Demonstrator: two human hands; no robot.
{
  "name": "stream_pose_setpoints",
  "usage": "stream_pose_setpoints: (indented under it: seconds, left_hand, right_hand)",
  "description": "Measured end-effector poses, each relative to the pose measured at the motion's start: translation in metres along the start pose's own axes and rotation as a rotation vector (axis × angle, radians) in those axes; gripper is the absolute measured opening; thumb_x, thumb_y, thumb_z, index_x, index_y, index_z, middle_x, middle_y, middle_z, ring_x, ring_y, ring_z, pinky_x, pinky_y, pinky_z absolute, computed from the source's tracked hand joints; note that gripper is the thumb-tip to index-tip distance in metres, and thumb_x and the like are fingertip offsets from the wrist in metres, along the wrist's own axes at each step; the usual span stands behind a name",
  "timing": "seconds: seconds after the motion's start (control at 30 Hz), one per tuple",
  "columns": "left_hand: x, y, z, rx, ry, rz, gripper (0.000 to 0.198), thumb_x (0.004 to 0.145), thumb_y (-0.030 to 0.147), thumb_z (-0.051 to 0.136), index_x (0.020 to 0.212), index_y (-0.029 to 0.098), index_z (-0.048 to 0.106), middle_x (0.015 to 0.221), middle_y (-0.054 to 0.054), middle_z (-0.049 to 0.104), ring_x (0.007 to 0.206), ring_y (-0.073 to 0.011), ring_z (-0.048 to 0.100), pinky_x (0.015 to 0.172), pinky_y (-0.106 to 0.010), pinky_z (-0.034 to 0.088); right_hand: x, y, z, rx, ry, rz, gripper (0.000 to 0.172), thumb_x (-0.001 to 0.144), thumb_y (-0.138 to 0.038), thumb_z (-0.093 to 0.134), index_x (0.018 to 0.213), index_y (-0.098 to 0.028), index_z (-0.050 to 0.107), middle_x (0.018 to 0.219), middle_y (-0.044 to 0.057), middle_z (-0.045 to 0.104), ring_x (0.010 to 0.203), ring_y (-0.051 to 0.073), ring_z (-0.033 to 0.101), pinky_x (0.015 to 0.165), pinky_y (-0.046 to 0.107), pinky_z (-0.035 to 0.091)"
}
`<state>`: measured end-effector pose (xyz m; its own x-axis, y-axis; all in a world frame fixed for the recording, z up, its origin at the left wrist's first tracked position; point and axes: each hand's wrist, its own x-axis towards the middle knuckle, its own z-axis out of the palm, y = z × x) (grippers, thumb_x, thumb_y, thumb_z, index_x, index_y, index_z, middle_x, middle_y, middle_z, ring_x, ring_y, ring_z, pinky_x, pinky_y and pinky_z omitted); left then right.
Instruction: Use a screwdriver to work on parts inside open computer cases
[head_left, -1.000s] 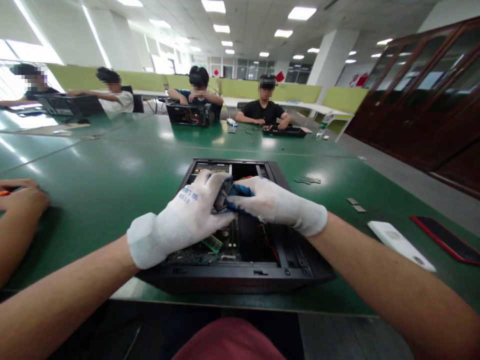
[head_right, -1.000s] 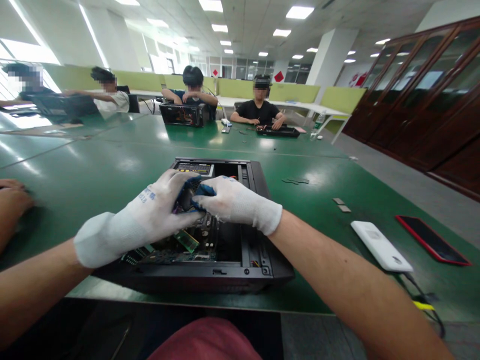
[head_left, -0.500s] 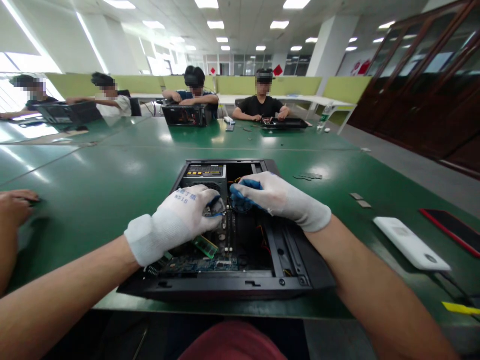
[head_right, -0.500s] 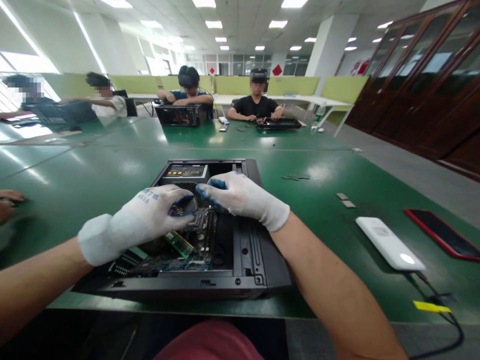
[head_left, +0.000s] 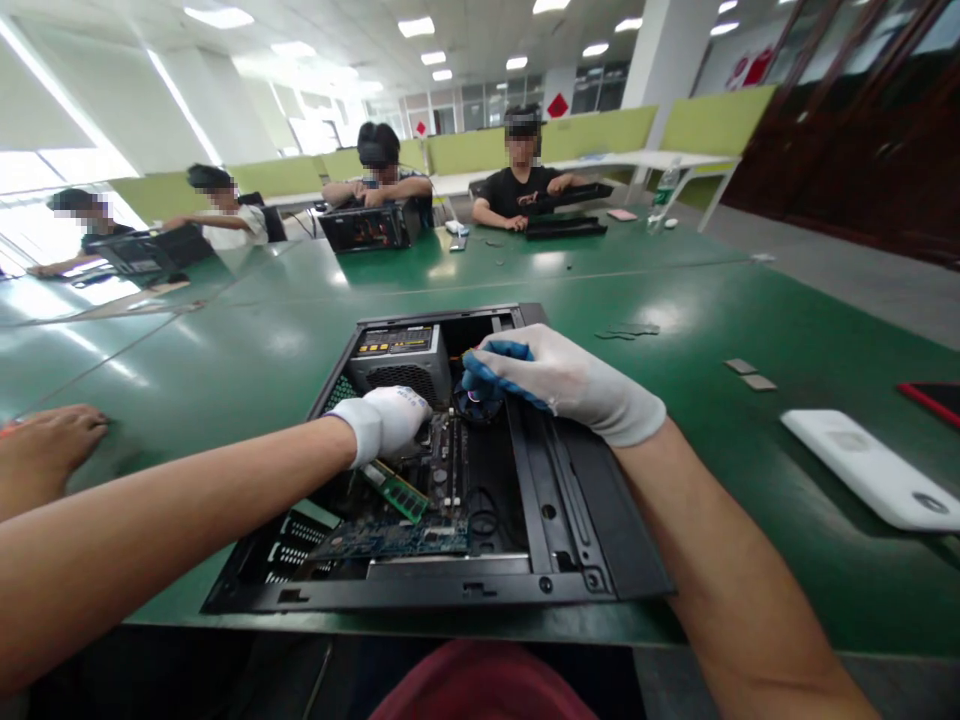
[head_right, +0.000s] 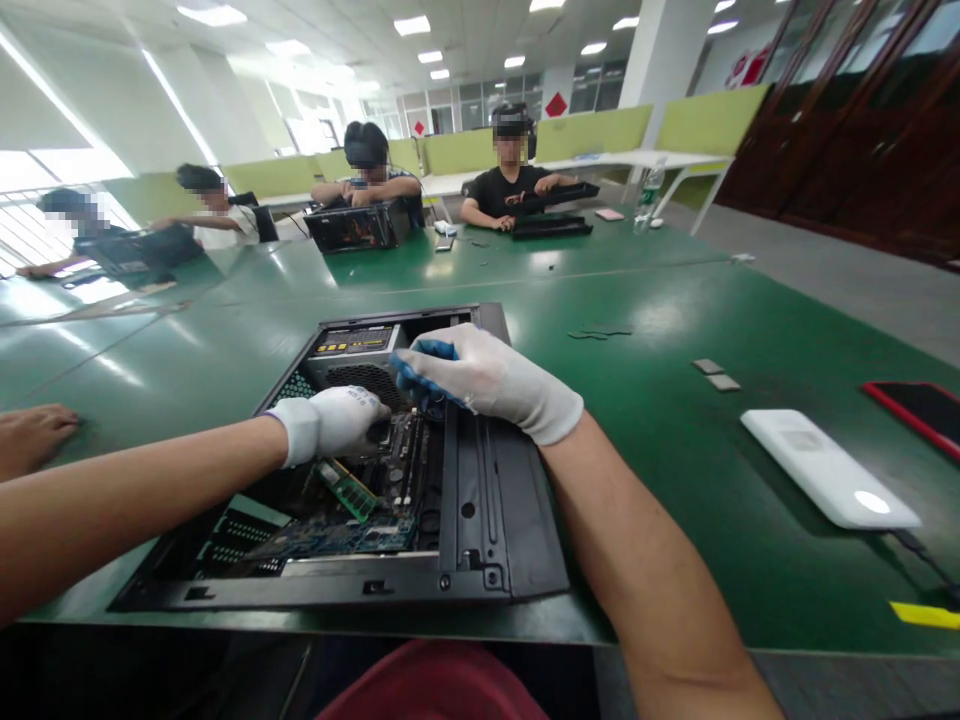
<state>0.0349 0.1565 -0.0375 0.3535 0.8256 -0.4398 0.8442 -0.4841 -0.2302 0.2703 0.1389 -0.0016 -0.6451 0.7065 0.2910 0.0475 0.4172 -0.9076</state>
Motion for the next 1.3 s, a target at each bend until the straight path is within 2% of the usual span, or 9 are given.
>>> stream_pose_setpoints:
  seconds: [0.17,0.37,0.5,0.63,0.73,0.97,1.3]
  left_hand:
    - [0.006,-0.003,0.006,0.032,-0.062,-0.002,0.039,0.075,0.034,0.075,0.112,0.021,0.076,0.112,-0.012,0.078,0.105,-0.0299,0.073,0.092,-0.036,0.057]
    - [0.013,-0.005,0.009,0.047,-0.053,-0.008,0.041,0.075,0.034,0.076,0.115,0.024,0.076,0.113,-0.010,0.078,0.107,-0.0269,0.073,0.098,-0.034,0.055]
    - [0.017,-0.003,0.009,0.055,-0.048,-0.018,0.046,0.072,0.031,0.077,0.117,0.023,0.075,0.113,-0.011,0.078,0.109,-0.0276,0.073,0.099,-0.035,0.054]
    - [0.016,-0.001,0.008,0.072,-0.074,-0.025,0.043,0.073,0.025,0.075,0.116,0.017,0.075,0.115,-0.016,0.077,0.109,-0.0317,0.073,0.097,-0.038,0.056]
    - [0.014,0.001,0.007,0.087,-0.073,-0.036,0.042,0.076,0.022,0.073,0.117,0.016,0.075,0.118,-0.016,0.076,0.112,-0.0312,0.072,0.098,-0.037,0.056]
    - [0.014,0.001,0.005,0.100,-0.088,-0.035,0.035,0.077,0.024,0.074,0.110,0.013,0.076,0.114,-0.017,0.077,0.110,-0.0333,0.073,0.095,-0.037,0.057]
    - [0.014,0.003,0.002,0.102,-0.103,-0.042,0.038,0.079,0.026,0.073,0.114,0.013,0.075,0.120,-0.017,0.076,0.113,-0.0316,0.071,0.099,-0.037,0.056]
  right_hand:
    - [0.000,-0.005,-0.003,-0.092,-0.007,-0.016,0.053,0.093,-0.066,0.058,0.079,-0.015,0.064,0.075,0.002,0.061,0.068,0.013,0.050,0.061,0.026,0.037]
    - [0.002,-0.002,-0.003,-0.124,-0.004,-0.047,0.053,0.094,-0.066,0.056,0.075,-0.017,0.059,0.072,-0.001,0.055,0.065,0.011,0.044,0.059,0.026,0.031]
    - [0.002,-0.002,-0.003,-0.143,0.001,-0.057,0.052,0.094,-0.065,0.056,0.072,-0.017,0.055,0.071,-0.002,0.052,0.065,0.011,0.042,0.059,0.026,0.029]
    - [0.002,-0.004,-0.003,-0.158,0.003,-0.060,0.052,0.094,-0.064,0.055,0.073,-0.017,0.056,0.070,-0.002,0.051,0.065,0.011,0.042,0.059,0.026,0.029]
    - [0.002,-0.003,-0.003,-0.165,0.002,-0.063,0.052,0.094,-0.064,0.055,0.073,-0.017,0.056,0.071,-0.002,0.051,0.065,0.011,0.043,0.059,0.026,0.029]
    - [0.002,-0.004,-0.003,-0.173,0.006,-0.042,0.051,0.094,-0.064,0.056,0.073,-0.017,0.057,0.070,-0.001,0.053,0.065,0.011,0.043,0.059,0.026,0.029]
    - [0.002,-0.006,-0.002,-0.178,0.005,-0.054,0.052,0.095,-0.064,0.055,0.073,-0.017,0.056,0.071,-0.001,0.051,0.065,0.011,0.042,0.059,0.026,0.027]
